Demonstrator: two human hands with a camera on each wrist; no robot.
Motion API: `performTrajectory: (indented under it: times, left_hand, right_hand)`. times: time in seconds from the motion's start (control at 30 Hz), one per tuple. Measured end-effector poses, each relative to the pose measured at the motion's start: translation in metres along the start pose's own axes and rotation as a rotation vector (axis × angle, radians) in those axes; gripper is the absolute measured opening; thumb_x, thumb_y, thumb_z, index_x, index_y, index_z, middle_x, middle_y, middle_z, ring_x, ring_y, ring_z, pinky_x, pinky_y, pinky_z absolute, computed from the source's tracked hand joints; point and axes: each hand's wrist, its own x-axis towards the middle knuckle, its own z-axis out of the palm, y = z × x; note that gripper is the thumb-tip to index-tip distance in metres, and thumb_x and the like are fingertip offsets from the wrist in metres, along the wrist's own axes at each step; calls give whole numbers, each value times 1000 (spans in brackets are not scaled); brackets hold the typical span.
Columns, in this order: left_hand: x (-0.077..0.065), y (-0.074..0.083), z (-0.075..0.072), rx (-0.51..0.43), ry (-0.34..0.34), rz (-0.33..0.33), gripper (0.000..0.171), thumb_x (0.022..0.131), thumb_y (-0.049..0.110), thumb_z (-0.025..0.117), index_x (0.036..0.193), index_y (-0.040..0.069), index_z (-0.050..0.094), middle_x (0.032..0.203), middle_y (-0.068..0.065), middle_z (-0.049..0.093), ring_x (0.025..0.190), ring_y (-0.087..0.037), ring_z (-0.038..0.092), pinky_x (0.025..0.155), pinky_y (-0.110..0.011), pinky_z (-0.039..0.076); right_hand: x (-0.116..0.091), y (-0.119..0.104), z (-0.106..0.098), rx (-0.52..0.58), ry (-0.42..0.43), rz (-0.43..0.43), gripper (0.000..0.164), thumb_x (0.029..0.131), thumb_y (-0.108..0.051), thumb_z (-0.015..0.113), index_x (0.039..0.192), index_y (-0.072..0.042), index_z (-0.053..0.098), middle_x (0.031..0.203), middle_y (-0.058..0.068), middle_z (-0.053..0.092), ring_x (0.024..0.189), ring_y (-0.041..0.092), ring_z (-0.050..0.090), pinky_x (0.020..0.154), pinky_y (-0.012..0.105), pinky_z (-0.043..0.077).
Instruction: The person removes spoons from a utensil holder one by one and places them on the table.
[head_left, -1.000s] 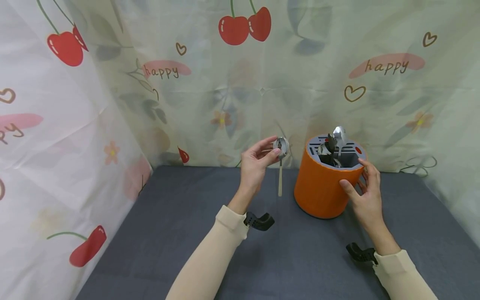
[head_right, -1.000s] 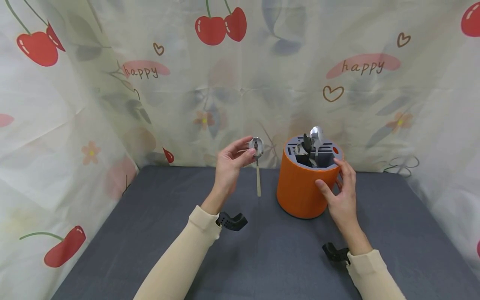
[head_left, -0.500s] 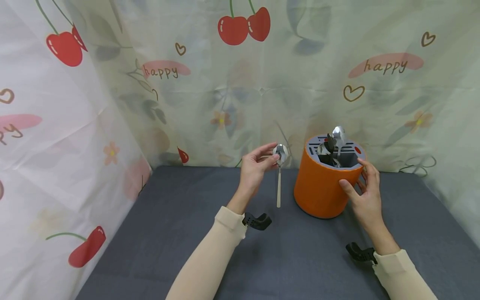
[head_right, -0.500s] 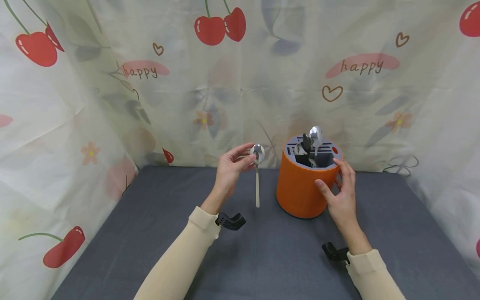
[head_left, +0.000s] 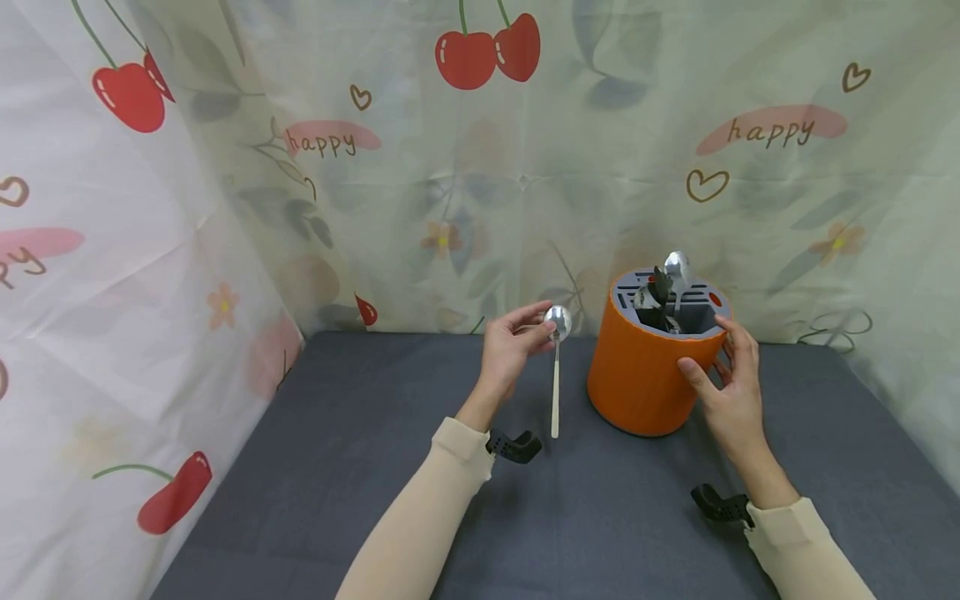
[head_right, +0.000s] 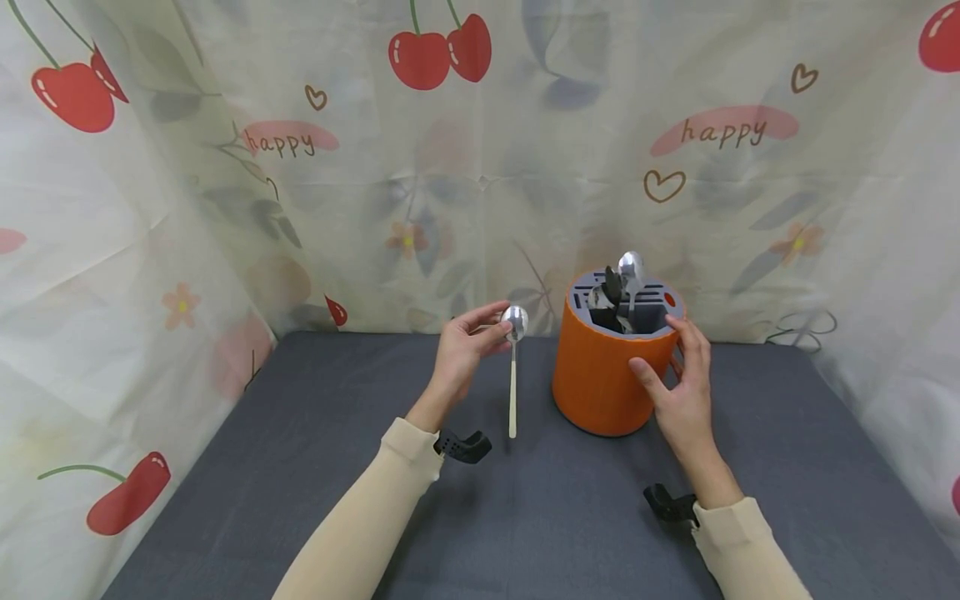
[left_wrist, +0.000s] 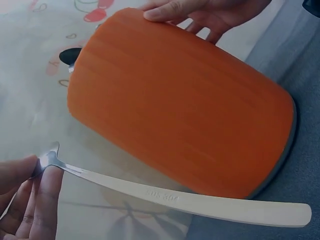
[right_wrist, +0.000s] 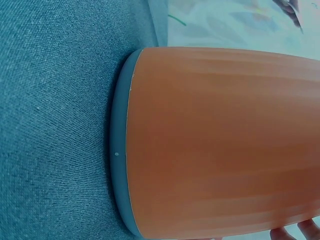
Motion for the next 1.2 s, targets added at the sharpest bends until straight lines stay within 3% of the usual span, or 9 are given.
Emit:
performTrajectory:
  times: [0.3, 0.57, 0.83, 1.2]
  left_hand:
    - [-5, -17, -9, 44, -5, -89, 36, 96, 0, 73, 132, -4, 69, 106, -11, 66, 90, -17, 71, 80, -31, 63]
    - [-15, -39, -18, 71, 36, -188, 33, 96, 2, 74, 129, -1, 72, 105, -12, 67, 86, -18, 73, 79, -30, 63]
    - [-22, -58, -27, 36, 80, -224, 33, 96, 0, 74, 128, -3, 72, 108, -12, 68, 84, -14, 73, 77, -28, 63]
    - [-31, -82, -41, 26, 111, -280, 34, 97, -5, 68, 131, -11, 66, 111, -19, 69, 86, -14, 74, 76, -28, 63]
  right_hand:
    - [0, -2, 0, 4, 2, -1, 71, 100, -8, 70, 161, -22, 37, 163, 0, 26, 150, 27, 33, 124, 40, 30]
    - [-1, -1, 0, 10, -2, -5, 72, 100, -7, 70, 162, -22, 37, 162, -1, 25, 150, 28, 32, 124, 41, 29]
    - [0, 0, 1, 7, 0, -8, 71, 100, -7, 70, 161, -21, 37, 161, -3, 26, 149, 25, 34, 121, 33, 32]
    - [-1, 1, 1, -6, 4, -7, 72, 99, -6, 70, 161, -20, 37, 160, -4, 27, 149, 23, 35, 123, 35, 31]
